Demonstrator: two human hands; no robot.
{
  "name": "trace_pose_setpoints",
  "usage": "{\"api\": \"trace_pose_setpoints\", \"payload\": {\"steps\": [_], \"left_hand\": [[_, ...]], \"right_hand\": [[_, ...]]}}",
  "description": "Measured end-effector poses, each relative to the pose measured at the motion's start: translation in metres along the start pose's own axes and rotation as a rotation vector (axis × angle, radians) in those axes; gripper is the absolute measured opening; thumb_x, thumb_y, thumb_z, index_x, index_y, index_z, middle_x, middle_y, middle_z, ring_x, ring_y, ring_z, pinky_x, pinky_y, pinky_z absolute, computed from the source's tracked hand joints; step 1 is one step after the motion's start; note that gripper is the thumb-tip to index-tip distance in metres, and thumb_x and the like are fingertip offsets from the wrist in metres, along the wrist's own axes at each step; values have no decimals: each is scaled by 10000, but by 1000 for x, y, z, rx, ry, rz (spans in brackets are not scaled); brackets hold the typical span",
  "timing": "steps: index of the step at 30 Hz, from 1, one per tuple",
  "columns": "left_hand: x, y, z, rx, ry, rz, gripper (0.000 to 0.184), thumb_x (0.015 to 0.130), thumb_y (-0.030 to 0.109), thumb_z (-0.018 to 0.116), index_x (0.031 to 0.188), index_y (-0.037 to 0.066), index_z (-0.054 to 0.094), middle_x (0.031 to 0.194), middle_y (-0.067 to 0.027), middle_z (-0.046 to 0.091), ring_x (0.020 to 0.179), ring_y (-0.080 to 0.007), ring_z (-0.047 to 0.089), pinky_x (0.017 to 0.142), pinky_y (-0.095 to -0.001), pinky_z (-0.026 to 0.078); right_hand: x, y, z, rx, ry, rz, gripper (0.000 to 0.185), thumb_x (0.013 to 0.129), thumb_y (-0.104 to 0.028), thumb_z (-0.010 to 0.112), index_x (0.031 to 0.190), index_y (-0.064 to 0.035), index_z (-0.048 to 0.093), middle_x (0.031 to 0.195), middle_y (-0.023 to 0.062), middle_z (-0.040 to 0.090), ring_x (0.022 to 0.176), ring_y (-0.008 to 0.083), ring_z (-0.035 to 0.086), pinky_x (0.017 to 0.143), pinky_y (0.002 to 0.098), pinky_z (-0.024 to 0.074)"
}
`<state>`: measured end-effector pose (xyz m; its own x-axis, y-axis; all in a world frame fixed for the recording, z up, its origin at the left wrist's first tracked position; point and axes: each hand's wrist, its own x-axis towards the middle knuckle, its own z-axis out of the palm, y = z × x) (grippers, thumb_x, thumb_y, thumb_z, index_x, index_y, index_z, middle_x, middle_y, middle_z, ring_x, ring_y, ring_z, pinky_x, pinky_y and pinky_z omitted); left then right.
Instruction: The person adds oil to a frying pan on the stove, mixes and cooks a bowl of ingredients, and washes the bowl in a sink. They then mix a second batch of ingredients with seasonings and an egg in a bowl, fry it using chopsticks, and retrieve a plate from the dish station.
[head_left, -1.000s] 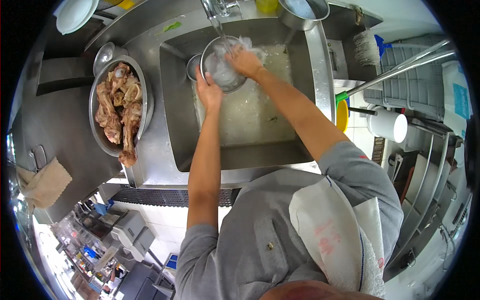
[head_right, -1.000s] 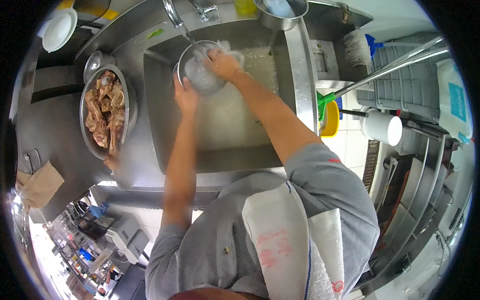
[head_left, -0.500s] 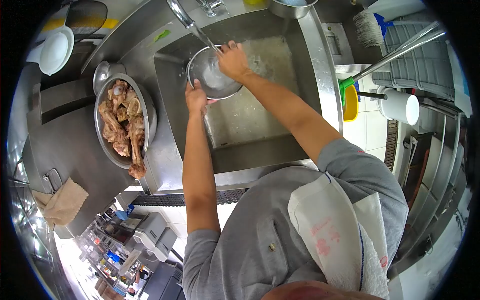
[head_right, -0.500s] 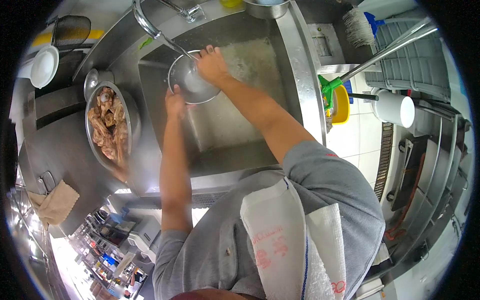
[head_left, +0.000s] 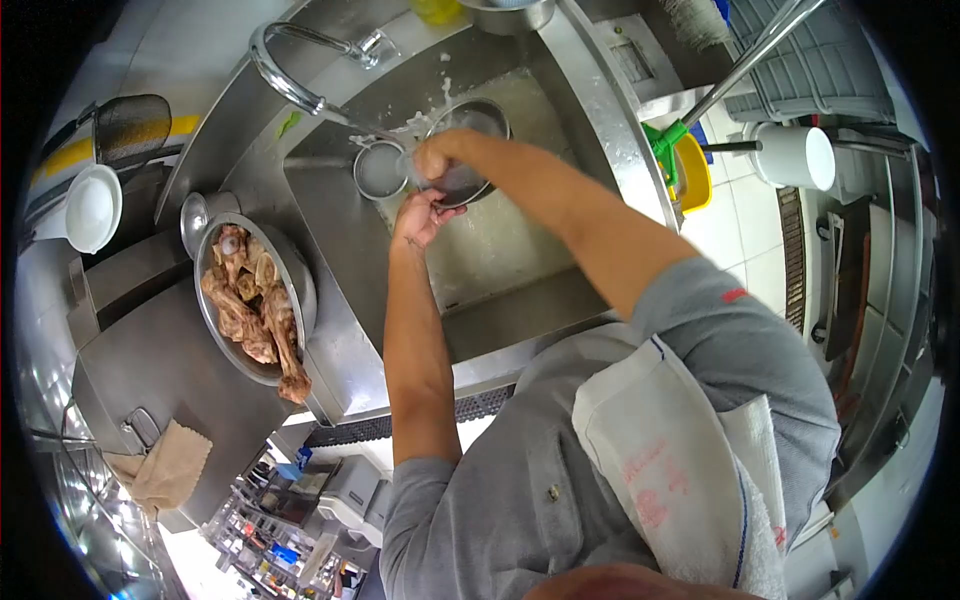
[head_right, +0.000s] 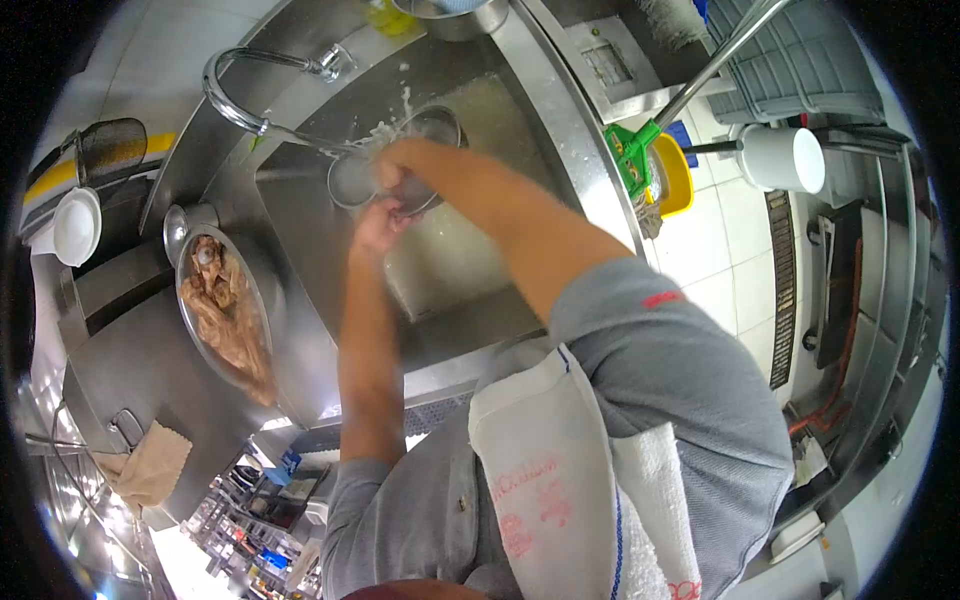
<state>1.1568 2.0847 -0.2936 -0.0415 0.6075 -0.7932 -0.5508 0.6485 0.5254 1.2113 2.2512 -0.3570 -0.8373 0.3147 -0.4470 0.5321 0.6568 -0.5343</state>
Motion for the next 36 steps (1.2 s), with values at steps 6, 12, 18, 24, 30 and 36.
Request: {"api": "trace_pose_setpoints", "payload": {"steps": [6,12,18,24,30,36], "left_hand": [[-32,54,55,595,319,-24,377,879,111,514,1197,-62,409,979,-234,628,756,-295,690,581,-385,597],[-12,83,54,1469,710,439,316,896,163,461,1110,-45,563,1063,-237,633,861,-436,642,766,-456,521],[-17,74,59,1520,751,851,362,855,120,503,1212,108,554,1216,-278,490,1013,-434,578,850,-485,486],[-91,51,44,1621,841,1019,629,763,-37,517,1313,268,511,1346,-257,323,1180,-472,422,860,-492,485],[-199,-41,4,1335,1118,1011,745,685,-158,489,1359,159,493,1332,-275,318,1226,-423,389,989,-414,395],[-292,-94,9,1414,1202,895,764,654,-222,395,1347,82,498,1327,-254,287,1205,-391,427,991,-461,397]], "right_hand": [[-53,-34,-86,-110,-302,-53,190,695,-92,639,843,17,689,708,149,658,631,231,652,535,369,510],[-96,-75,-135,564,141,30,124,716,-50,601,799,35,638,694,158,642,566,200,631,487,363,484],[-76,-111,-119,725,640,-45,407,850,-408,593,931,-13,647,875,153,682,849,335,650,747,427,512],[-93,-48,-111,357,838,36,304,802,-330,551,961,-84,632,909,167,671,901,383,630,774,495,498],[-26,39,145,240,234,303,322,789,-147,505,1038,42,586,1028,267,621,997,395,599,859,468,484],[-21,6,247,-116,273,256,365,878,-140,481,1222,-29,533,1229,208,564,1158,359,540,975,441,447]]}}
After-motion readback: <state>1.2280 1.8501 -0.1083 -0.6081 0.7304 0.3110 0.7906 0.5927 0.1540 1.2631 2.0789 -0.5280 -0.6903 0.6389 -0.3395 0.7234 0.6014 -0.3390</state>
